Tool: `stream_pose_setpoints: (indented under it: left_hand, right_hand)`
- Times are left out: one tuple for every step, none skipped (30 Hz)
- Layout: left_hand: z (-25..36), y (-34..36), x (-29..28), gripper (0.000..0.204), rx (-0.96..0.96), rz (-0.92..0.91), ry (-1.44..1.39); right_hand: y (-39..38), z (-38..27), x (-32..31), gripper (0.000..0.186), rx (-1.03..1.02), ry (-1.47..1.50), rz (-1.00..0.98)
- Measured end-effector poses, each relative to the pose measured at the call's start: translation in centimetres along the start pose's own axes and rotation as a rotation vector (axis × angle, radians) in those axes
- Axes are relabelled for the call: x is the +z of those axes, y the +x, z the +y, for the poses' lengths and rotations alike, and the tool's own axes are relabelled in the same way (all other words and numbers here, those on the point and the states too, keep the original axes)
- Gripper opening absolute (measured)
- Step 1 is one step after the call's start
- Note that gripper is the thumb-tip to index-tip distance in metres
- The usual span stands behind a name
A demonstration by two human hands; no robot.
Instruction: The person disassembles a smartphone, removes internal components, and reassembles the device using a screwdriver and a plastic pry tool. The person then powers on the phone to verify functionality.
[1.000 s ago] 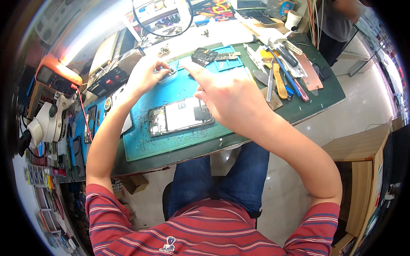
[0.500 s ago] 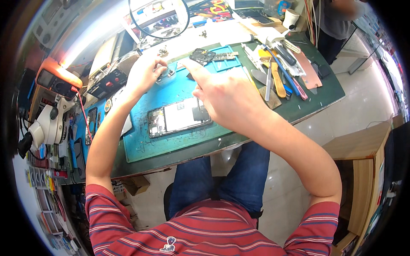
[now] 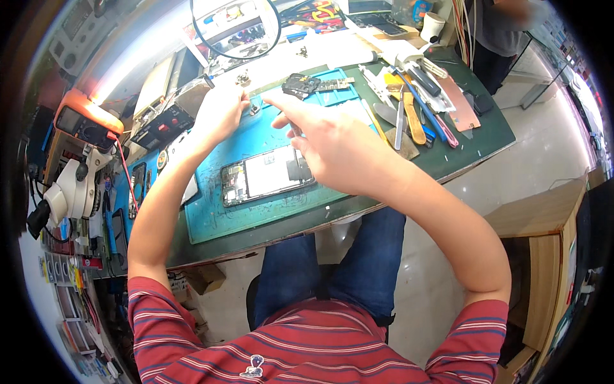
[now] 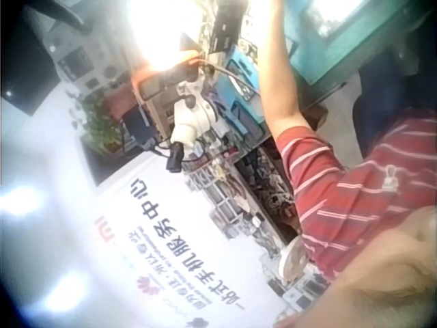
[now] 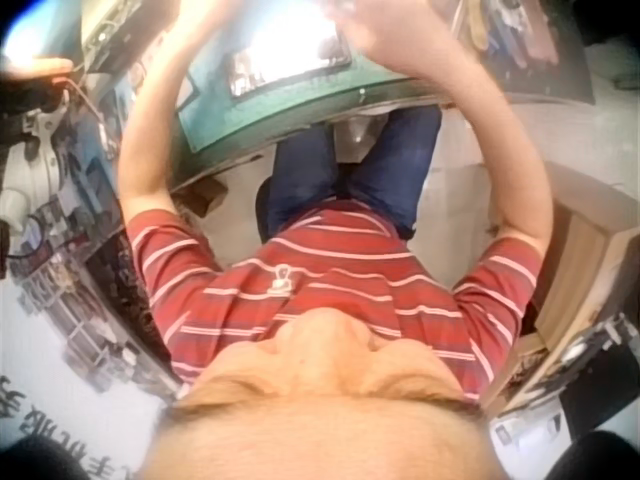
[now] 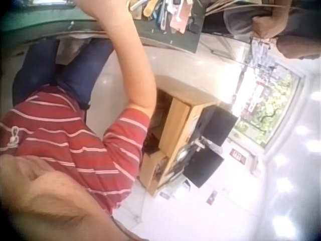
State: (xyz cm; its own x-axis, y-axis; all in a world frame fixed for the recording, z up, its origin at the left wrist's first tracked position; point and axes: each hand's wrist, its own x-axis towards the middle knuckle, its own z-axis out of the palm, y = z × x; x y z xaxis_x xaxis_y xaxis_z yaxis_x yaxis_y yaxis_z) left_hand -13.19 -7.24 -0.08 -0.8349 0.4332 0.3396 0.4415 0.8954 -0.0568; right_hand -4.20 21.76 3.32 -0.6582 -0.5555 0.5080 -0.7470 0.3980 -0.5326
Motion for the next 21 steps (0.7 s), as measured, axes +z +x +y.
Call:
stream_pose_setpoints:
  left_hand:
    - [0.0,0.1,0.1,0.011,0.015,0.010,-0.009]
    - [-0.1,0.0,0.0,0.010,0.025,0.018,-0.015]
    - [-0.3,0.0,-0.1,0.008,0.036,0.027,-0.021]
    - [-0.8,-0.1,0.1,0.008,0.051,0.066,-0.046]
    - [-1.1,0.0,0.2,0.008,0.071,0.108,-0.073]
    - [-1.2,0.0,0.4,0.008,0.089,0.150,-0.100]
    - [-1.4,-0.1,0.6,0.009,0.043,0.119,-0.124]
    - [-1.0,0.0,0.2,0.010,-0.001,0.088,-0.150]
    - [-0.6,0.1,-0.2,0.011,-0.044,0.055,-0.176]
    - [-0.4,0.2,-0.2,0.011,-0.057,0.057,-0.211]
    - [-0.4,0.2,-0.4,0.011,-0.075,0.060,-0.241]
    - [-0.4,0.2,-0.5,0.011,-0.092,0.063,-0.271]
    - [-0.6,0.2,-0.5,0.012,-0.078,0.071,-0.272]
    - [-0.8,0.3,-0.6,0.013,-0.063,0.078,-0.274]
    - [-0.9,0.4,-0.6,0.014,-0.048,0.085,-0.276]
    - [-1.0,0.3,-0.7,0.014,-0.066,0.076,-0.299]
    - [-0.9,0.3,-1.1,0.014,-0.086,0.064,-0.323]
    - [-0.8,0.3,-1.5,0.014,-0.106,0.053,-0.346]
    - [-0.7,0.1,-1.6,0.015,-0.140,0.038,-0.348]
    - [-0.5,0.0,-2.1,0.016,-0.130,0.027,-0.358]
    - [-0.1,-0.2,-2.7,0.016,-0.121,0.016,-0.368]
  right_hand:
    - [0.1,-0.3,-0.5,0.061,0.047,0.007,-0.044]
    - [0.3,-0.6,-0.9,0.060,0.090,0.017,-0.089]
    - [0.4,-0.9,-1.1,0.060,0.099,-0.091,-0.116]
    - [0.6,-1.1,-1.3,0.059,0.109,-0.199,-0.144]
    - [0.7,-1.2,-1.4,0.059,0.120,-0.312,-0.170]
    - [0.6,-1.0,-1.1,0.059,0.083,-0.203,-0.115]
    - [0.5,-0.6,-0.5,0.060,0.045,-0.094,-0.059]
    - [0.4,-0.3,-0.3,0.061,0.011,0.014,-0.002]
    - [0.4,-0.1,-0.5,0.062,0.031,-0.043,-0.042]
    - [0.4,-0.1,-0.8,0.062,0.052,-0.099,-0.082]
    - [0.5,-0.1,-1.1,0.063,0.066,-0.151,-0.123]
    - [0.5,-0.4,-1.1,0.063,0.051,-0.184,-0.113]
    - [0.5,-0.7,-1.1,0.063,0.036,-0.216,-0.103]
    - [0.4,-0.9,-1.1,0.063,0.023,-0.249,-0.092]
    - [0.4,-1.0,-1.0,0.063,0.043,-0.165,-0.092]
    - [0.4,-1.0,-0.9,0.064,0.063,-0.081,-0.092]
    - [0.3,-0.9,-0.8,0.064,0.083,0.006,-0.092]
    - [0.3,-1.0,-1.0,0.064,0.084,-0.087,-0.117]
    - [0.4,-1.2,-1.3,0.065,0.084,-0.179,-0.142]
    - [0.5,-1.3,-1.5,0.065,0.083,-0.275,-0.164]
    - [0.3,-1.2,-1.4,0.065,0.068,-0.211,-0.122]
